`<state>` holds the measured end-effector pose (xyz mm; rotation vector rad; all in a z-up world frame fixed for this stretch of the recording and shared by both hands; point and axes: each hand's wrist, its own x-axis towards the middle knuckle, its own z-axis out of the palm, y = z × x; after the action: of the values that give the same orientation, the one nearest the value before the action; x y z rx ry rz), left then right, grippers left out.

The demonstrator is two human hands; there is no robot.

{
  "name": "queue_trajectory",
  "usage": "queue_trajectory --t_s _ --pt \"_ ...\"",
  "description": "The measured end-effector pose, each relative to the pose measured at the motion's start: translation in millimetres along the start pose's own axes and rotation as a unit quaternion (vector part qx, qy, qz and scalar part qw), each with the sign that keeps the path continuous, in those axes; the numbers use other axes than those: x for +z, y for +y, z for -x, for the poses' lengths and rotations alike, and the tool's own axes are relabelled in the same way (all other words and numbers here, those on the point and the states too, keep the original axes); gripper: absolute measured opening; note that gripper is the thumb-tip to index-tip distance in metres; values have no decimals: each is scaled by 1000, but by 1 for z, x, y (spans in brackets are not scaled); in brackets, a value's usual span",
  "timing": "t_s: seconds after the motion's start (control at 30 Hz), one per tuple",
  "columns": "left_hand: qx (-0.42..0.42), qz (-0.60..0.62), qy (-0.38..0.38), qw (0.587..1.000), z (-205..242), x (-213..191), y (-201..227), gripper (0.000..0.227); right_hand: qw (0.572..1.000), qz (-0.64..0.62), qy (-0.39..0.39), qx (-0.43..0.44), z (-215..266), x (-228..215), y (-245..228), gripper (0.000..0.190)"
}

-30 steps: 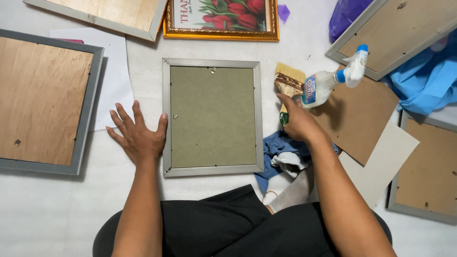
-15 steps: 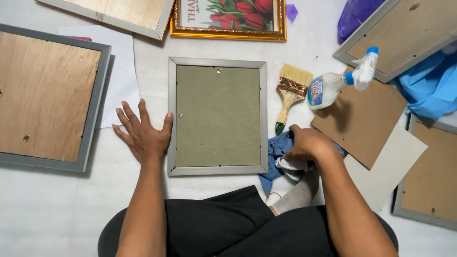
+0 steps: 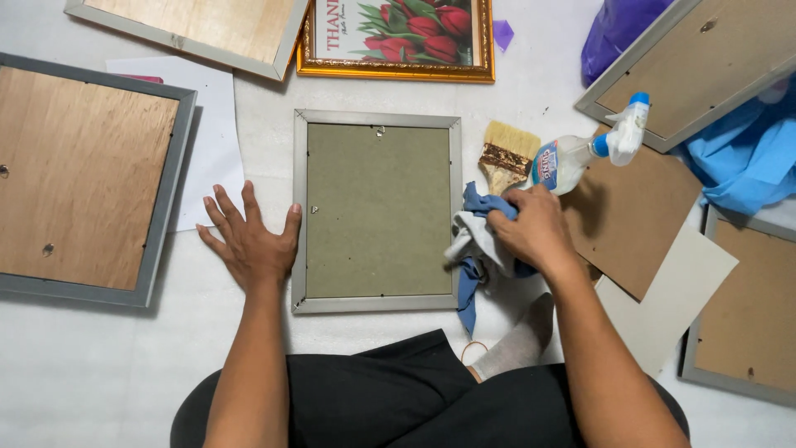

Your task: Cleaning the glass and assembling a picture frame on the floor

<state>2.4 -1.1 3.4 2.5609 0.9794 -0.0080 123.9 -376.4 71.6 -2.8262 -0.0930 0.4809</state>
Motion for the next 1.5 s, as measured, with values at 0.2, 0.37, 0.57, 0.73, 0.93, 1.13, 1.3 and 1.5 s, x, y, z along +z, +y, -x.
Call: queue_trajectory --t_s 0.2,0.37,0.57,0.73,0.93,1.13,1.3,1.5 --pt "-2 1 -2 1000 0 -1 0 92 995 -21 -39 -92 5 27 -26 50" --pt "3 0 3 1000 -1 1 -1 92 996 73 -19 -49 -13 72 -11 31" --pt "3 -6 11 1000 0 2 -2 92 971 103 172 -130 -3 98 -17 29" --pt "1 -6 12 1000 -1 0 -3 91 949 125 246 -150 -44 118 -6 27" --pt "0 -4 3 1000 -4 0 -4 91 945 104 245 -190 -52 114 -1 28" --pt "-7 -16 -3 1000 -3 0 -7 90 958 142 105 -224 3 93 0 27" --pt "-9 -17 -15 1000 -5 -1 -7 92 978 70 16 -195 19 82 1 28" --pt "-15 -12 -33 999 -6 -4 -5 92 984 45 50 -166 11 96 14 32"
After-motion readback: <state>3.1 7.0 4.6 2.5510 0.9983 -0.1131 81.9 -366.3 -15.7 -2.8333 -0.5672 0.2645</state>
